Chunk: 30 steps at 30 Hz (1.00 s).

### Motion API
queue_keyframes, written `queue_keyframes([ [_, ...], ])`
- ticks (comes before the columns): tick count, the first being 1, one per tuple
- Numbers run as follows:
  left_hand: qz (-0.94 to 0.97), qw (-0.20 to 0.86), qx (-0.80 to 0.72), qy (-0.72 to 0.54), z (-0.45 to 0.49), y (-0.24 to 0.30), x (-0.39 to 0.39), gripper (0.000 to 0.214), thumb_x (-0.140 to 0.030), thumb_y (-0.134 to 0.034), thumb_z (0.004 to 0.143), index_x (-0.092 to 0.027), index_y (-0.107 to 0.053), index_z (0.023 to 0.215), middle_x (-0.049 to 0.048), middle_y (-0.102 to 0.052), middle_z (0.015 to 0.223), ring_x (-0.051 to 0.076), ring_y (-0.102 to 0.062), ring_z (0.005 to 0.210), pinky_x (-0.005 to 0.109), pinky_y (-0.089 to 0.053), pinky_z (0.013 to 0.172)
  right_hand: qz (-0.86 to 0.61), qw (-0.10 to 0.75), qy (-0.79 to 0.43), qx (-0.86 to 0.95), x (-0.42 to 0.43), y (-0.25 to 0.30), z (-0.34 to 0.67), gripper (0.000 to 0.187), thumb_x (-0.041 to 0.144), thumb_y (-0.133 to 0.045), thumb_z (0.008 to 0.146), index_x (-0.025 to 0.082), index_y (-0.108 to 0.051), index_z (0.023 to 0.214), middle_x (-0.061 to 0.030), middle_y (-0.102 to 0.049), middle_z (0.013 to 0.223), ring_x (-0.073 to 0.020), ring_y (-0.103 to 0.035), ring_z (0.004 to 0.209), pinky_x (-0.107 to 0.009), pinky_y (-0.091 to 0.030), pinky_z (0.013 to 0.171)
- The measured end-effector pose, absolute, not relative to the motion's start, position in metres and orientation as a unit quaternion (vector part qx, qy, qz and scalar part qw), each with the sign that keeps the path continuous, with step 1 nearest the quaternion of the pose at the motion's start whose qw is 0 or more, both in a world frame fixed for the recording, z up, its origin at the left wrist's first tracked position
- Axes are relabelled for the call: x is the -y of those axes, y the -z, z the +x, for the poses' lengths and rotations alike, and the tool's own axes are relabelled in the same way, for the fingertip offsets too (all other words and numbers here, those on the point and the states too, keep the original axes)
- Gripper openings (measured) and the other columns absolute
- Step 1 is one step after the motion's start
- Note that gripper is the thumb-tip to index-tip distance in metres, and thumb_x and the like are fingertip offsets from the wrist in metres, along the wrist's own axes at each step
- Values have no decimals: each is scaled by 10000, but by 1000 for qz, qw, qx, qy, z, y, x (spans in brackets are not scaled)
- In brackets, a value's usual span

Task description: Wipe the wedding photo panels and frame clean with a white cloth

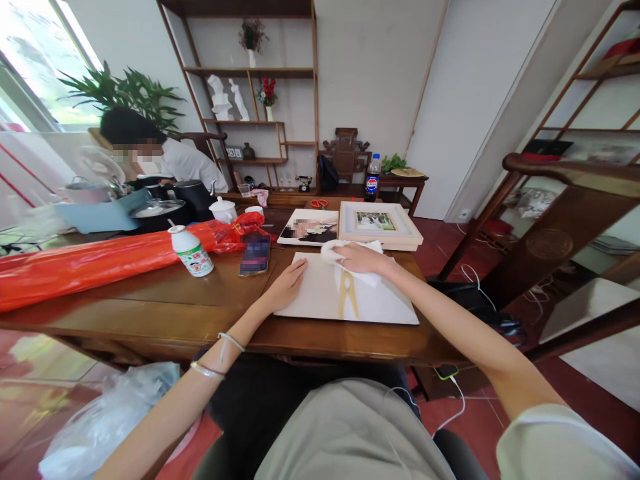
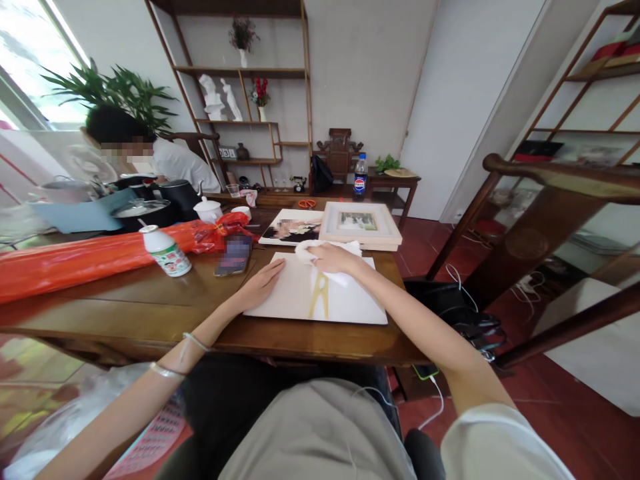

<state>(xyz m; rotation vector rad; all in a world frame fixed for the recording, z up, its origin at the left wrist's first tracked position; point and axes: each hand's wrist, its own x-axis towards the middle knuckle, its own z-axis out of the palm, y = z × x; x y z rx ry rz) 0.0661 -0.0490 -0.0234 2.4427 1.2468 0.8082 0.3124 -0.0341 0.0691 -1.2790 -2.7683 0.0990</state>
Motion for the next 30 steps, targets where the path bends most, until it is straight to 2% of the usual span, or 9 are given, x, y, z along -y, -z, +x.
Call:
queue_keyframes([
  [6, 848, 136, -429, -280, 65, 25, 49, 495, -293, -264, 900, -85, -405, 1327, 138, -350, 1427, 220, -311, 1324, 402, -213, 1116, -505, 47, -19, 862, 69, -57, 379, 353, 237, -374, 871, 158, -519, 1183, -126, -606, 1040, -260, -532, 974, -319, -387, 785],
  [10, 847, 135, -428, -284, 66, 25, 49, 484, -293, -267, 902, -104, -415, 1322, 130, -359, 1423, 223, -321, 1319, 410, -219, 1113, -496, 34, 20, 867, 116, -61, 388, 286, 143, -394, 813, 137, -593, 1018, -134, -599, 950, -252, -554, 891, -336, -390, 770],
  [12, 847, 134, -429, -285, 66, 26, 49, 487, -293, -267, 902, -92, -418, 1319, 141, -360, 1420, 229, -323, 1317, 412, -218, 1113, -462, 31, -2, 886, 148, -69, 383, 288, 83, -402, 757, 152, -609, 944, -135, -586, 1023, -253, -543, 968, -347, -392, 811],
  [14, 848, 134, -426, -287, 66, 27, 48, 482, -292, -275, 901, -102, -420, 1320, 135, -362, 1420, 231, -325, 1316, 417, -217, 1113, -423, 27, -50, 904, 180, -78, 377, 334, 29, -411, 680, 182, -617, 894, -111, -524, 1213, -254, -460, 1145, -359, -363, 906],
  [17, 847, 135, -425, -288, 65, 27, 47, 476, -296, -290, 899, -132, -413, 1328, 112, -362, 1424, 230, -323, 1318, 420, -216, 1114, -398, 14, -113, 910, 208, -89, 373, 362, 1, -409, 640, 212, -622, 843, -49, -466, 1319, -235, -424, 1200, -344, -355, 940],
  [21, 849, 137, -426, -282, 65, 27, 48, 482, -300, -275, 901, -127, -409, 1330, 114, -360, 1425, 225, -314, 1323, 415, -213, 1116, -415, -8, -113, 903, 182, -87, 379, 351, 53, -431, 686, 204, -624, 938, -77, -593, 1101, -232, -538, 1030, -340, -405, 866],
  [24, 849, 134, -426, -281, 65, 26, 48, 489, -305, -263, 902, -111, -414, 1325, 125, -362, 1422, 221, -318, 1321, 405, -216, 1115, -433, 9, -66, 899, 134, -74, 384, 317, 107, -471, 721, 161, -612, 999, -116, -600, 1057, -254, -521, 1059, -368, -398, 892],
  [26, 849, 133, -426, -284, 65, 26, 48, 484, -308, -268, 903, -126, -413, 1327, 114, -364, 1422, 219, -319, 1321, 406, -217, 1115, -440, 42, -40, 896, 105, -63, 385, 242, 168, -508, 750, 153, -620, 964, -127, -585, 1130, -272, -472, 1142, -421, -330, 977],
  [30, 848, 136, -426, -285, 65, 26, 49, 475, -300, -280, 902, -138, -410, 1330, 104, -363, 1425, 221, -314, 1323, 414, -218, 1115, -456, 95, -2, 885, 81, -47, 383, 206, 244, -520, 794, 177, -631, 954, -104, -416, 1378, -284, -226, 1335, -497, -181, 1058],
])
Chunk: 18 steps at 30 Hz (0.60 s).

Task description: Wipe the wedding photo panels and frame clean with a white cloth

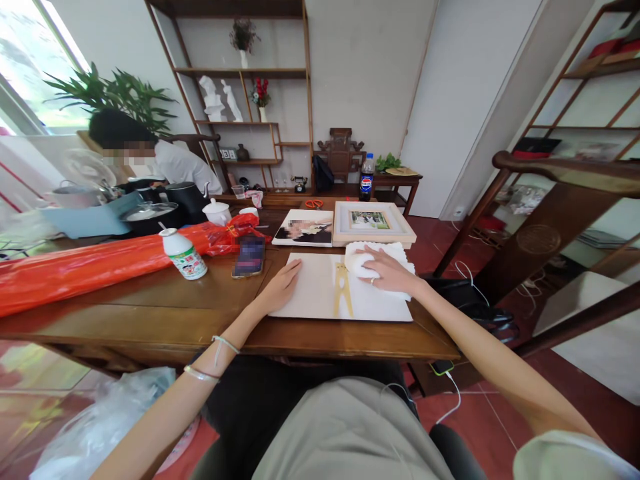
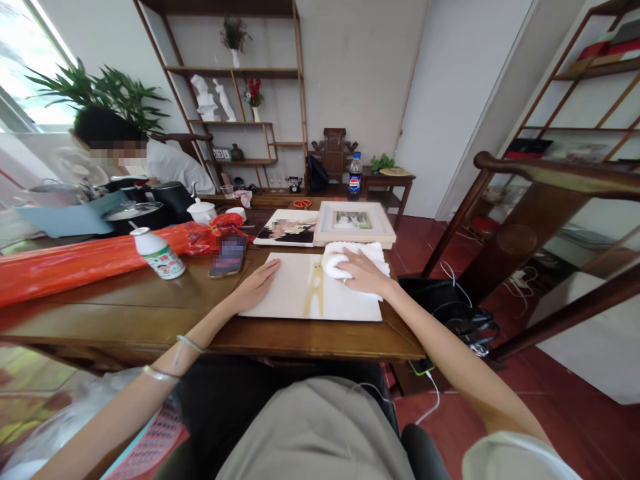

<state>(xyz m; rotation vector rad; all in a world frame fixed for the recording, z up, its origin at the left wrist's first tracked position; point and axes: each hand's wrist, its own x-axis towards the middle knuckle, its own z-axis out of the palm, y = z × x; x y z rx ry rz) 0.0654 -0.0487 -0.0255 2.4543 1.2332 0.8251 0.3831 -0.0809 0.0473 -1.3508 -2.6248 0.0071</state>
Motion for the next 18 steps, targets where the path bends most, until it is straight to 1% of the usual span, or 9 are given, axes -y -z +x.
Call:
queue_keyframes([
  [1, 848, 137, -426, -285, 66, 25, 49, 475, -298, -282, 901, -137, -411, 1329, 103, -365, 1425, 220, -315, 1323, 413, -219, 1114, -457, 90, -1, 885, 82, -45, 382, 209, 224, -514, 794, 182, -632, 961, -101, -403, 1390, -275, -192, 1349, -499, -174, 1060],
  [2, 848, 137, -426, -285, 66, 25, 49, 475, -296, -282, 900, -137, -413, 1328, 103, -366, 1424, 220, -318, 1321, 412, -220, 1114, -457, 81, -2, 886, 86, -45, 382, 213, 200, -507, 790, 185, -631, 963, -103, -409, 1387, -266, -188, 1352, -496, -176, 1062],
  [6, 844, 140, -429, -290, 67, 24, 50, 480, -299, -278, 894, -124, -429, 1315, 115, -372, 1418, 228, -329, 1315, 418, -223, 1112, -434, 62, -23, 898, 124, -53, 381, 215, 161, -495, 775, 192, -626, 943, -101, -411, 1387, -250, -239, 1337, -457, -229, 1053],
  [9, 844, 140, -430, -289, 67, 24, 50, 485, -301, -274, 892, -114, -431, 1312, 123, -368, 1419, 229, -326, 1317, 414, -218, 1114, -410, 47, -66, 908, 162, -68, 383, 241, 110, -489, 726, 194, -622, 909, -79, -380, 1408, -255, -273, 1320, -422, -290, 1022],
  [10, 844, 140, -431, -287, 67, 24, 50, 487, -303, -272, 892, -113, -428, 1313, 122, -366, 1420, 226, -323, 1319, 409, -215, 1115, -405, 38, -84, 910, 173, -73, 383, 252, 95, -486, 708, 196, -621, 896, -71, -385, 1404, -257, -290, 1310, -414, -308, 1007],
  [12, 845, 140, -433, -282, 67, 24, 50, 494, -308, -267, 894, -104, -424, 1315, 127, -362, 1421, 223, -317, 1322, 401, -209, 1118, -403, 26, -114, 908, 187, -79, 384, 267, 80, -480, 691, 205, -620, 881, -62, -446, 1348, -256, -330, 1285, -402, -335, 981],
  [14, 845, 138, -435, -279, 67, 24, 50, 499, -312, -261, 896, -95, -423, 1315, 135, -361, 1420, 225, -319, 1321, 400, -209, 1117, -407, 32, -125, 904, 188, -80, 384, 221, 116, -492, 725, 207, -618, 882, -69, -515, 1260, -252, -369, 1254, -379, -357, 953],
  [16, 846, 134, -436, -278, 67, 23, 50, 499, -313, -258, 897, -96, -423, 1315, 136, -361, 1420, 227, -323, 1319, 401, -213, 1116, -418, 53, -110, 900, 175, -74, 385, 139, 216, -518, 784, 194, -616, 879, -92, -555, 1178, -258, -402, 1220, -358, -373, 924],
  [18, 847, 131, -434, -277, 66, 23, 50, 497, -312, -257, 898, -100, -420, 1317, 134, -359, 1422, 223, -322, 1319, 397, -216, 1115, -434, 69, -84, 894, 152, -65, 386, 201, 350, -521, 825, 178, -615, 869, -112, -587, 1091, -273, -426, 1186, -352, -379, 906],
])
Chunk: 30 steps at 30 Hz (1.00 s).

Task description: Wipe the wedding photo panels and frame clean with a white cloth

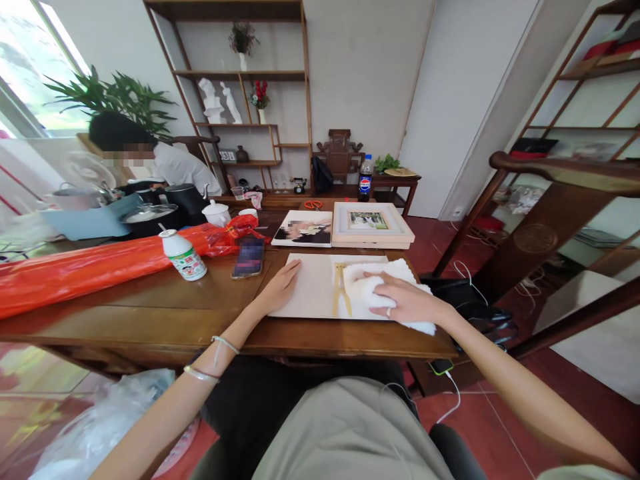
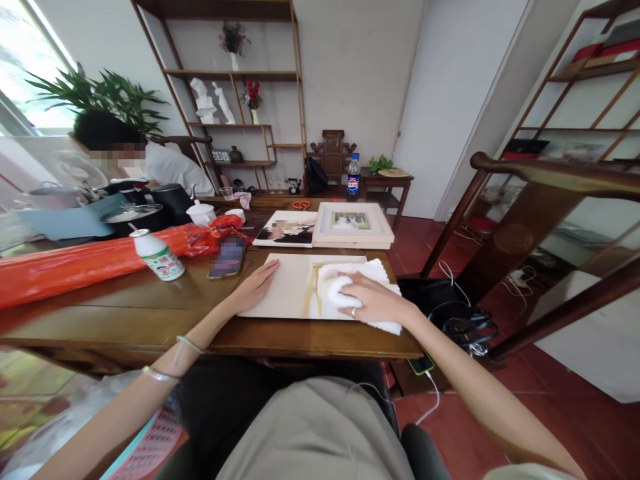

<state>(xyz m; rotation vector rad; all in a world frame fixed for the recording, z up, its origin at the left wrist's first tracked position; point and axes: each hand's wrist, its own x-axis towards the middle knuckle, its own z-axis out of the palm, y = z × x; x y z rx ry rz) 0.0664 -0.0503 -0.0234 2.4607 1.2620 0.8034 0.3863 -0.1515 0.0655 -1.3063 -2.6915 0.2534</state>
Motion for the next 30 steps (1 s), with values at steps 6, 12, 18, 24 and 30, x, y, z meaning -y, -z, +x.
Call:
queue_keyframes([
  [6, 848, 131, -433, -278, 66, 24, 50, 493, -303, -255, 900, -100, -416, 1320, 130, -361, 1421, 217, -314, 1324, 395, -215, 1116, -491, 102, -70, 863, 76, -49, 390, 358, 466, -450, 865, 167, -603, 987, -108, -612, 1015, -285, -449, 1135, -353, -359, 904],
  [12, 849, 127, -438, -268, 67, 22, 51, 504, -301, -254, 898, -79, -411, 1322, 135, -355, 1423, 206, -313, 1324, 370, -212, 1118, -493, 108, -33, 862, 77, -53, 378, 320, 393, -407, 887, 158, -610, 965, -136, -592, 1011, -279, -527, 954, -353, -393, 792],
  [18, 850, 128, -434, -271, 67, 22, 51, 515, -302, -244, 902, -50, -410, 1320, 151, -350, 1424, 214, -317, 1322, 378, -210, 1119, -423, 54, -77, 901, 154, -71, 372, 212, 243, -433, 848, 164, -604, 945, -115, -591, 1003, -252, -532, 960, -347, -391, 829],
  [24, 848, 125, -438, -272, 67, 24, 49, 508, -303, -252, 900, -62, -418, 1315, 148, -360, 1419, 220, -321, 1319, 392, -216, 1115, -420, 34, -133, 897, 190, -81, 373, 208, 168, -452, 801, 178, -602, 945, -107, -563, 1141, -256, -482, 1100, -354, -377, 890],
  [30, 851, 120, -432, -274, 67, 24, 50, 496, -294, -257, 899, -78, -423, 1313, 139, -367, 1416, 216, -326, 1317, 394, -223, 1114, -473, 128, -157, 857, 112, -58, 374, 408, 459, -375, 889, 160, -588, 1066, -122, -603, 1117, -274, -508, 1082, -389, -380, 911],
])
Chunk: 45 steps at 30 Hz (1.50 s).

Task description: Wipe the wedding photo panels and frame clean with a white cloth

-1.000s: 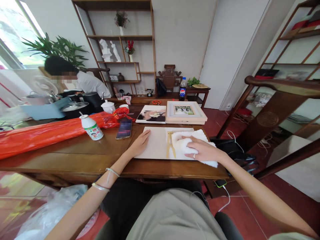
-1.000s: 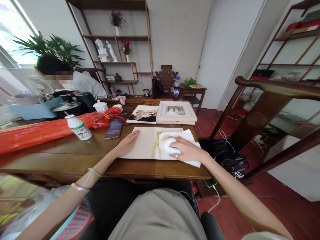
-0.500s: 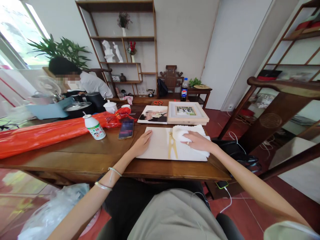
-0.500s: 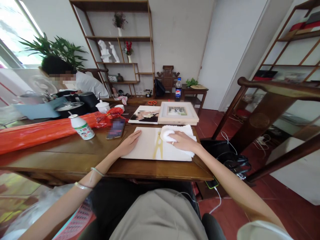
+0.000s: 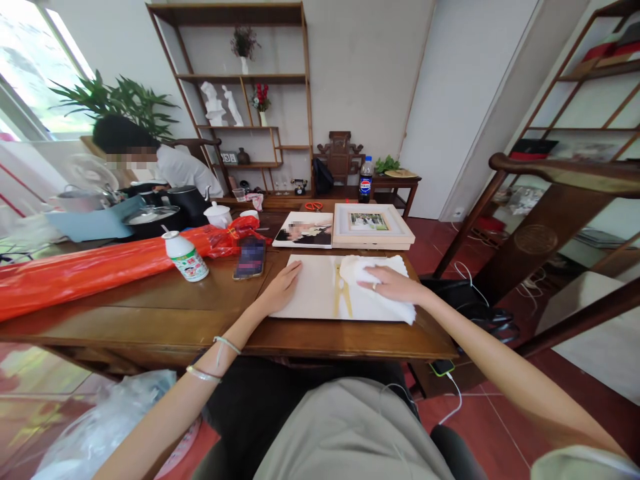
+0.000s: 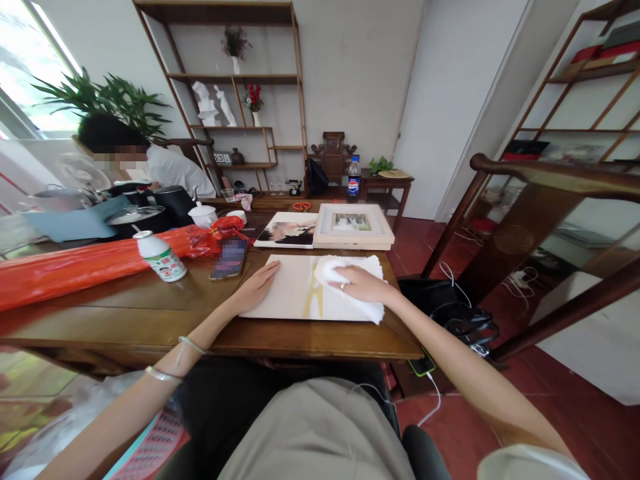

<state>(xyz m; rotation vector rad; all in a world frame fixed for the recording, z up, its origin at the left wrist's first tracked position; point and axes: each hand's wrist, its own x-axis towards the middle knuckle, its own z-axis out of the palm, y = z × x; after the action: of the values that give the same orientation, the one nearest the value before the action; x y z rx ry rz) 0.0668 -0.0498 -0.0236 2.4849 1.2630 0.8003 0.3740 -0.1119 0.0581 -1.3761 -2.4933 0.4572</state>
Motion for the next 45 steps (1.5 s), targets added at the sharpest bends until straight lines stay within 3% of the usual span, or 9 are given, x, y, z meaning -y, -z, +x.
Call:
queue_keyframes([
  [3, 850, 123, -432, -275, 67, 23, 50, 494, -290, -259, 897, -75, -425, 1310, 144, -367, 1416, 223, -327, 1316, 409, -224, 1112, -526, 194, -155, 814, 76, -50, 366, 494, 502, -350, 890, 155, -522, 1196, -129, -529, 1266, -277, -461, 1167, -399, -347, 958],
  [7, 848, 127, -435, -275, 67, 23, 49, 501, -288, -258, 894, -64, -424, 1310, 150, -365, 1415, 231, -326, 1317, 416, -225, 1112, -550, 172, -95, 812, 63, -42, 347, 436, 445, -336, 907, 156, -535, 1165, -141, -527, 1265, -317, -386, 1238, -465, -285, 993],
  [16, 847, 121, -437, -277, 67, 24, 51, 501, -311, -251, 902, -85, -421, 1315, 133, -366, 1418, 217, -333, 1314, 388, -230, 1112, -327, 100, -43, 939, 158, -41, 341, 301, 145, -517, 762, 155, -594, 1052, -129, -348, 1420, -261, -128, 1366, -475, -174, 1072],
  [19, 848, 122, -436, -275, 67, 23, 51, 505, -310, -251, 901, -79, -416, 1317, 138, -363, 1419, 213, -326, 1318, 382, -224, 1115, -283, 91, -36, 954, 167, -48, 347, 243, 178, -574, 742, 160, -622, 979, -124, -312, 1441, -267, -181, 1353, -439, -217, 1065],
  [24, 851, 122, -433, -272, 66, 24, 50, 500, -310, -245, 902, -98, -407, 1326, 126, -362, 1422, 199, -314, 1324, 380, -217, 1116, -342, 107, -21, 933, 118, -51, 347, 231, 335, -528, 835, 167, -627, 959, -149, -564, 1208, -276, -326, 1286, -438, -327, 983],
  [28, 851, 122, -433, -271, 66, 24, 50, 500, -309, -247, 903, -93, -406, 1326, 132, -357, 1423, 209, -315, 1323, 393, -220, 1114, -384, 110, 7, 917, 82, -50, 336, 316, 394, -458, 879, 164, -602, 1039, -161, -528, 1244, -290, -409, 1222, -475, -328, 962],
  [33, 851, 124, -434, -269, 67, 23, 50, 493, -310, -254, 903, -110, -409, 1325, 121, -358, 1424, 209, -318, 1321, 393, -223, 1113, -346, 73, 49, 934, 104, -49, 326, 307, 267, -443, 870, 100, -575, 1091, -240, -453, 1294, -326, -265, 1308, -536, -280, 975],
  [38, 845, 129, -440, -275, 68, 22, 52, 504, -315, -258, 900, -78, -418, 1316, 139, -357, 1422, 225, -321, 1319, 383, -220, 1115, -274, 48, 38, 960, 161, -53, 324, 343, 184, -518, 774, 136, -564, 1111, -174, -324, 1421, -322, -135, 1351, -547, -193, 1030],
  [45, 850, 127, -433, -272, 67, 22, 51, 496, -315, -254, 904, -97, -413, 1320, 129, -358, 1423, 211, -322, 1319, 380, -218, 1114, -287, 64, 17, 956, 137, -51, 324, 307, 155, -494, 775, 133, -571, 1071, -174, -488, 1273, -281, -247, 1321, -497, -258, 1016],
])
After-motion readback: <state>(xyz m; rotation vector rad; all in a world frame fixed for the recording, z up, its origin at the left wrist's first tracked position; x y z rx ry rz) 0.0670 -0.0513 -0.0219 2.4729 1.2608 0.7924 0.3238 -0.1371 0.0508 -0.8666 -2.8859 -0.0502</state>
